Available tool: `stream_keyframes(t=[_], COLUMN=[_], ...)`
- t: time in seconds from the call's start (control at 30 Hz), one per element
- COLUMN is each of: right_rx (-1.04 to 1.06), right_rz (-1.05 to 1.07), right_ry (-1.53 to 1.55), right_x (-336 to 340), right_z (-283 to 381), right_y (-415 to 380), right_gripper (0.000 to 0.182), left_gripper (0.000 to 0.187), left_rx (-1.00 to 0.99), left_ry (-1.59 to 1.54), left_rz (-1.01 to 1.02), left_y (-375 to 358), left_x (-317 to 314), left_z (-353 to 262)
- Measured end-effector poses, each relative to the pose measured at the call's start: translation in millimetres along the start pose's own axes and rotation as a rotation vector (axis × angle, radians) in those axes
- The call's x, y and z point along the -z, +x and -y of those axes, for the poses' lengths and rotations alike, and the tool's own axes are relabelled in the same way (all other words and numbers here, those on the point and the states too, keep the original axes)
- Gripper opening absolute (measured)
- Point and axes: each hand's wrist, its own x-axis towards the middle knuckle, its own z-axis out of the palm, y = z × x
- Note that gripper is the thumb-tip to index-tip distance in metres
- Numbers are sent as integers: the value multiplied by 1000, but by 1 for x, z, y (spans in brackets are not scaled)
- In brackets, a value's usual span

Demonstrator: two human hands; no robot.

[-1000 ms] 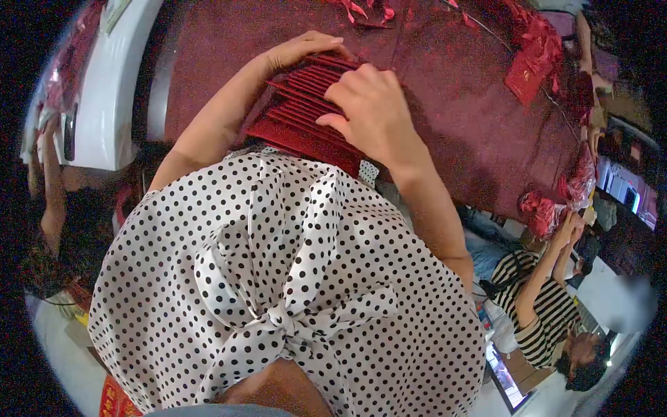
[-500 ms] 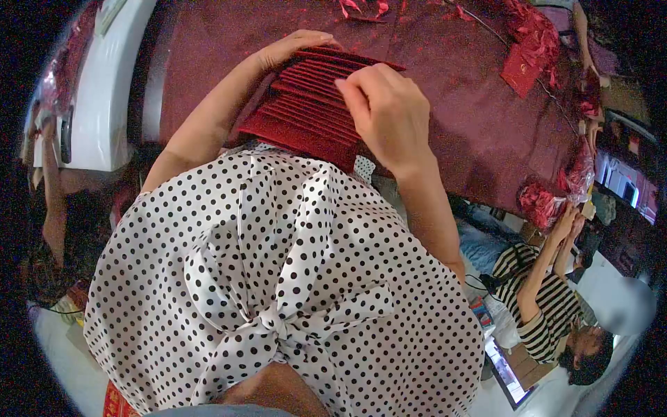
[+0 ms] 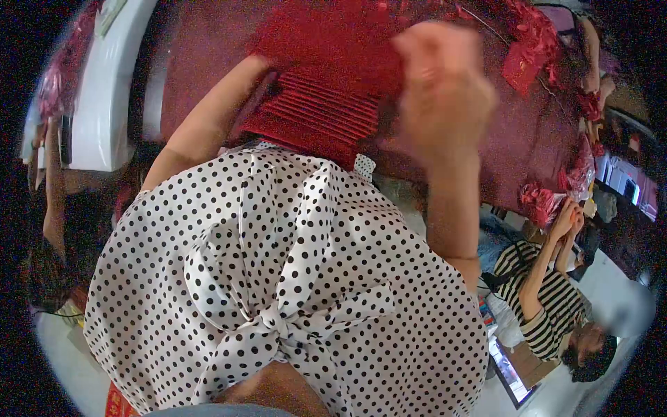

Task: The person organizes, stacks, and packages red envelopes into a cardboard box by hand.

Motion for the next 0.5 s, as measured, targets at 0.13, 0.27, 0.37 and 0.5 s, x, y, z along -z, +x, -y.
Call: stream_keyframes(t=[0.13, 0.27, 0.37, 0.5], right_rx=[46, 157, -59, -185], right_rz=[-372, 149, 472, 494], right_ry=[137, -212, 114, 377], right_x=[-13, -86, -104, -105], right_z=[-58, -109, -101, -108], right_y=[30, 8, -14, -23], right_gripper=[14, 17, 20, 21], left_gripper=[43, 49, 60, 60], left_rx=[-553, -286, -548, -504], left_ry=[266, 114, 236, 292], left_rz=[342, 138, 267, 592], left_y=[23, 37, 201, 163], left_x=[12, 7, 63, 48], left_z=[22, 20, 35, 22])
